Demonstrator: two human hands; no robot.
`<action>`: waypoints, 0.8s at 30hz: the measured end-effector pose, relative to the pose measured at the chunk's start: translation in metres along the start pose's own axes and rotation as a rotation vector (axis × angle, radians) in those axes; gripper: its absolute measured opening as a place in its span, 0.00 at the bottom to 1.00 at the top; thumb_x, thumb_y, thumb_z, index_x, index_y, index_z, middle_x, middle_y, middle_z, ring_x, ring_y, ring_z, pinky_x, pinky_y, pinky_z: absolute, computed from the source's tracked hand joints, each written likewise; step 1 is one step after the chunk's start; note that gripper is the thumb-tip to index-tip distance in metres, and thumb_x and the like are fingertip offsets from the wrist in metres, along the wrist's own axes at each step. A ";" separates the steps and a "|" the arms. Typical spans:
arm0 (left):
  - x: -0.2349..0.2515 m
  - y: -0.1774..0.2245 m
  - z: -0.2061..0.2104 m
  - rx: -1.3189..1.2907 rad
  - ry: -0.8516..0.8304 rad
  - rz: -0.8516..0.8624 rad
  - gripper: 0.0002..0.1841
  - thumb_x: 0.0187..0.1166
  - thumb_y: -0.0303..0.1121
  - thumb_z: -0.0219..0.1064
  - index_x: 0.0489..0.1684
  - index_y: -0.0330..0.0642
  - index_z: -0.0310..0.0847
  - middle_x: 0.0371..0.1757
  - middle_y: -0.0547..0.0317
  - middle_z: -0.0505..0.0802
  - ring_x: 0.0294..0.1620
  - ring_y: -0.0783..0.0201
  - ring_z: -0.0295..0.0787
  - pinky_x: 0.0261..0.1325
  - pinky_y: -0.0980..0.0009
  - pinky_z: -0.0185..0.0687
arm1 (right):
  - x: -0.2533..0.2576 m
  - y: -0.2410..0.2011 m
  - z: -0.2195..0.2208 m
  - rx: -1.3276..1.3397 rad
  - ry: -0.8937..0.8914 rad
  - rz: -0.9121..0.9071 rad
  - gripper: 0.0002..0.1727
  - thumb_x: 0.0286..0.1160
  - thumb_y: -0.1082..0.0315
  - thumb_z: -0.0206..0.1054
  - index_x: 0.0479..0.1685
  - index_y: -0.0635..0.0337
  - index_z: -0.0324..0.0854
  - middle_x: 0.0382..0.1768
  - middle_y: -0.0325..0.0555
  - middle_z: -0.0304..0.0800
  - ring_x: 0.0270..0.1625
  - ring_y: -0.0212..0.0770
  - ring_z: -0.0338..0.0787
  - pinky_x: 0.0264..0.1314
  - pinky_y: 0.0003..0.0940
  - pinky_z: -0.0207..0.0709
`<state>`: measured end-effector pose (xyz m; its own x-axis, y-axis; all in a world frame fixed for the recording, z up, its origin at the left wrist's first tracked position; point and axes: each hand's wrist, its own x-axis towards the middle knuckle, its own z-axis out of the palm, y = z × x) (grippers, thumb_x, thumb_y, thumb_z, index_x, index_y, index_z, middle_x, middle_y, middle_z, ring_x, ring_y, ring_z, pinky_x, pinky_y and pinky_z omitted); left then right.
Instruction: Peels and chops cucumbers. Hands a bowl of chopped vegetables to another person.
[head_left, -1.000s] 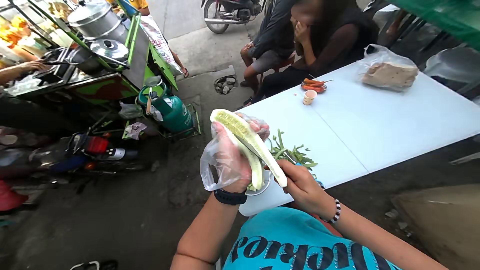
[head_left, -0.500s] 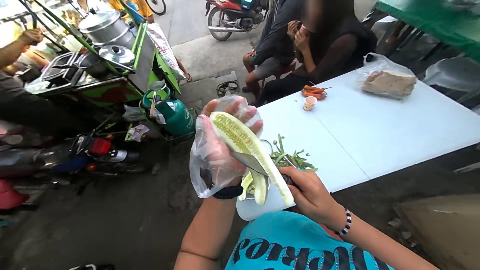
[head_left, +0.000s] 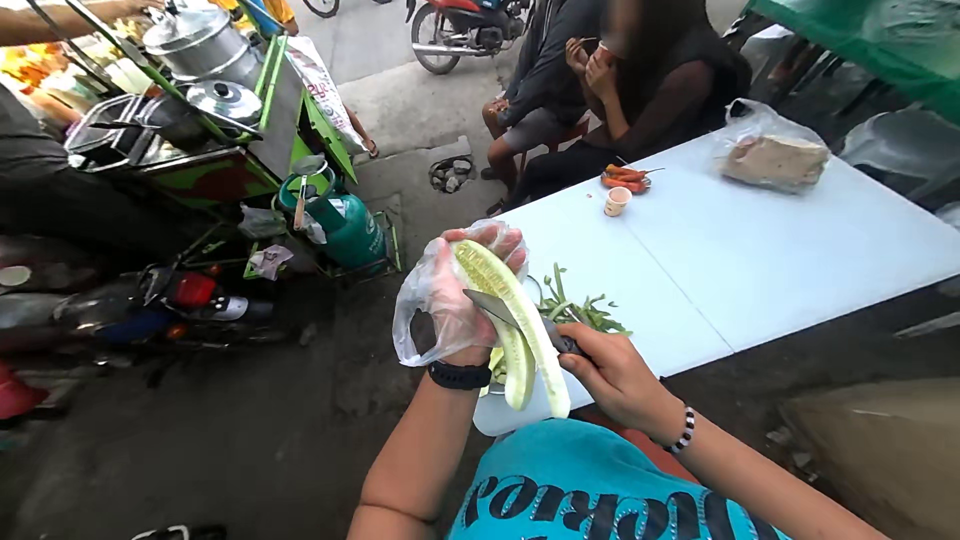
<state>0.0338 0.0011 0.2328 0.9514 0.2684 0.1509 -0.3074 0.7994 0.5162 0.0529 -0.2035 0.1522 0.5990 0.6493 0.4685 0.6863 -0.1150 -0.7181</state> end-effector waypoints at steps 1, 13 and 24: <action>0.001 -0.002 -0.001 -0.005 0.036 -0.009 0.26 0.95 0.50 0.35 0.56 0.49 0.81 0.54 0.52 0.94 0.54 0.56 0.95 0.56 0.61 0.92 | 0.000 0.002 0.001 -0.005 -0.005 0.011 0.27 0.94 0.46 0.47 0.57 0.60 0.82 0.27 0.40 0.81 0.26 0.31 0.79 0.28 0.30 0.76; 0.008 -0.024 -0.039 -0.011 0.116 -0.151 0.30 0.94 0.52 0.29 0.55 0.46 0.79 0.56 0.46 0.95 0.58 0.50 0.94 0.62 0.57 0.90 | 0.004 0.027 0.010 -0.034 -0.113 0.159 0.27 0.93 0.45 0.47 0.55 0.58 0.83 0.25 0.40 0.80 0.26 0.34 0.80 0.30 0.35 0.76; 0.010 -0.044 -0.079 0.048 0.307 -0.315 0.28 0.94 0.50 0.29 0.60 0.42 0.72 0.64 0.42 0.91 0.63 0.47 0.92 0.66 0.56 0.87 | 0.007 0.056 0.032 -0.056 -0.213 0.327 0.27 0.93 0.44 0.46 0.54 0.56 0.83 0.22 0.39 0.78 0.25 0.37 0.79 0.31 0.39 0.75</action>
<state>0.0555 0.0115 0.1450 0.9468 0.1688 -0.2738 0.0048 0.8437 0.5368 0.0821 -0.1817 0.0989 0.6948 0.7125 0.0981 0.4986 -0.3789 -0.7797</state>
